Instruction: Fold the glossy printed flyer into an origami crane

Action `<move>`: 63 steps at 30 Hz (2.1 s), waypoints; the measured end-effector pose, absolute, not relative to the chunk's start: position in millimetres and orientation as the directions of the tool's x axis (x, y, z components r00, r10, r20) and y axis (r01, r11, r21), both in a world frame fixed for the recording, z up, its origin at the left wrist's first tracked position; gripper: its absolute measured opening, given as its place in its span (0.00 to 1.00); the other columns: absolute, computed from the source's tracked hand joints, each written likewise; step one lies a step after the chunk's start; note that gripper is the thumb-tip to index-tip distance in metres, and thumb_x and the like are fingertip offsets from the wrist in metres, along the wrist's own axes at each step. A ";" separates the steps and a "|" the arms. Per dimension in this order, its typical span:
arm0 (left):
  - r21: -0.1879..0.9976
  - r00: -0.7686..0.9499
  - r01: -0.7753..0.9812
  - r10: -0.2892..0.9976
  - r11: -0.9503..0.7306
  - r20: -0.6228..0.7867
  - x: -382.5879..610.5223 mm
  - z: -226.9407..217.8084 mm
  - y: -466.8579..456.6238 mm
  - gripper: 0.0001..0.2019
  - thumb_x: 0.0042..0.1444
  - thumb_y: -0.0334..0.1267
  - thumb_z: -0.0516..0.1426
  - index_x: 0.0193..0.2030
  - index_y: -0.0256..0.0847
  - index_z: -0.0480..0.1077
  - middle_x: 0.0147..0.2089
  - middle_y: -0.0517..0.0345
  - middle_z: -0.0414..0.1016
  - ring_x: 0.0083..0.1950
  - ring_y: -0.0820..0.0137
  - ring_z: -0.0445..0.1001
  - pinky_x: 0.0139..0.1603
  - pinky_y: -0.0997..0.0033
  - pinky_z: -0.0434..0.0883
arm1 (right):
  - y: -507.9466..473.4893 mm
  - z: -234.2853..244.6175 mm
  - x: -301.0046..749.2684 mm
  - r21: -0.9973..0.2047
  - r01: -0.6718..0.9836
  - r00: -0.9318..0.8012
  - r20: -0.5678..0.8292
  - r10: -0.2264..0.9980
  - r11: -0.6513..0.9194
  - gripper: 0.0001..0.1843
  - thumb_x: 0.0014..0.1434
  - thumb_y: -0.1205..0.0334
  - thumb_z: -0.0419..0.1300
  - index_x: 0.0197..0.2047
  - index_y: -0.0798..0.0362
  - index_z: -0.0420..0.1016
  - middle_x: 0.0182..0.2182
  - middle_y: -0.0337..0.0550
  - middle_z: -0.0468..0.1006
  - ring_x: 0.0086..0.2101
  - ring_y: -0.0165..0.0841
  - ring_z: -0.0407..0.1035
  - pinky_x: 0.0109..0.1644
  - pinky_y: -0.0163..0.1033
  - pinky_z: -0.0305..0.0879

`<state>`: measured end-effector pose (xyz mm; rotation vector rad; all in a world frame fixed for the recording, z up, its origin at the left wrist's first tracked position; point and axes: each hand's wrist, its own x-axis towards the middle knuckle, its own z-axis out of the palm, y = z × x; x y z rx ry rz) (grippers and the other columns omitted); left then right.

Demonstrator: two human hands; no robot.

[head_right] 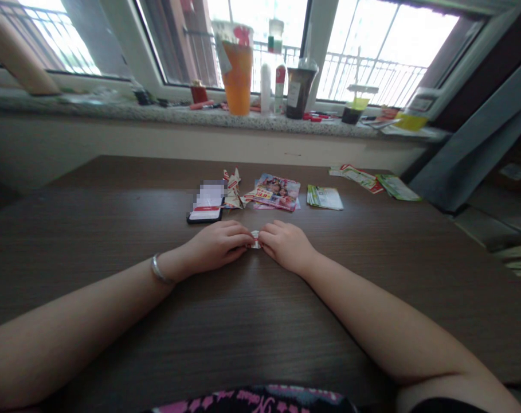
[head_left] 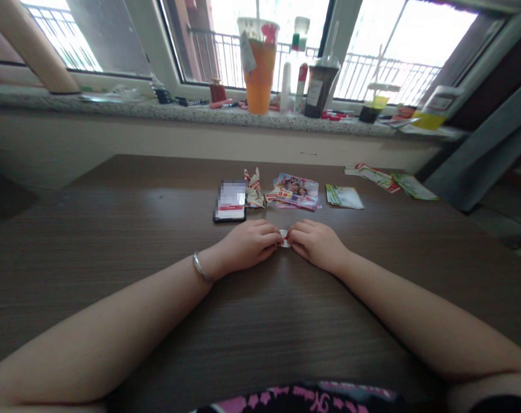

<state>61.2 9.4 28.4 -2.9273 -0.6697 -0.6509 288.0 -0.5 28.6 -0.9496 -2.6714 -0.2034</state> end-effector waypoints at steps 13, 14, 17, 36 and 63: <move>-0.042 0.838 0.429 0.380 -0.902 0.393 62.5 30.3 8.3 0.10 0.62 0.33 0.52 0.44 0.39 0.74 0.43 0.50 0.76 0.44 0.66 0.73 0.47 0.65 0.71 | -9.7 38.4 286.6 0.078 0.618 -0.774 0.232 0.589 0.782 0.12 0.65 0.63 0.51 0.41 0.56 0.76 0.39 0.49 0.77 0.40 0.37 0.68 0.45 0.40 0.63; -0.053 0.842 0.429 0.378 -0.902 0.385 63.1 31.3 8.0 0.10 0.63 0.33 0.52 0.43 0.38 0.75 0.41 0.50 0.76 0.43 0.66 0.72 0.47 0.65 0.71 | -10.9 39.6 285.9 0.081 0.629 -0.767 0.225 0.601 0.773 0.12 0.65 0.62 0.52 0.41 0.55 0.76 0.38 0.50 0.77 0.40 0.37 0.68 0.45 0.40 0.63; -0.083 0.852 0.436 0.381 -0.896 0.359 64.9 34.2 6.4 0.10 0.63 0.33 0.52 0.39 0.36 0.74 0.38 0.49 0.75 0.42 0.65 0.72 0.45 0.65 0.71 | -14.2 43.4 283.1 0.099 0.653 -0.752 0.201 0.627 0.751 0.13 0.65 0.63 0.51 0.41 0.56 0.77 0.39 0.50 0.77 0.40 0.37 0.68 0.45 0.40 0.63; -0.078 0.829 0.499 0.449 -0.863 0.333 66.7 35.6 -0.1 0.10 0.63 0.32 0.52 0.42 0.37 0.76 0.39 0.49 0.76 0.41 0.66 0.72 0.43 0.66 0.71 | -13.5 60.2 287.2 0.194 0.844 -0.517 0.048 0.854 0.500 0.12 0.61 0.70 0.53 0.34 0.55 0.78 0.31 0.50 0.77 0.32 0.39 0.74 0.28 0.38 0.60; -0.092 0.807 0.546 0.493 -0.833 0.325 68.4 32.0 1.0 0.09 0.65 0.38 0.51 0.42 0.38 0.71 0.41 0.52 0.72 0.41 0.66 0.69 0.43 0.67 0.69 | -21.1 43.4 276.2 0.217 0.695 -0.719 0.189 0.669 0.686 0.13 0.67 0.63 0.49 0.39 0.54 0.74 0.36 0.46 0.76 0.38 0.36 0.67 0.37 0.39 0.58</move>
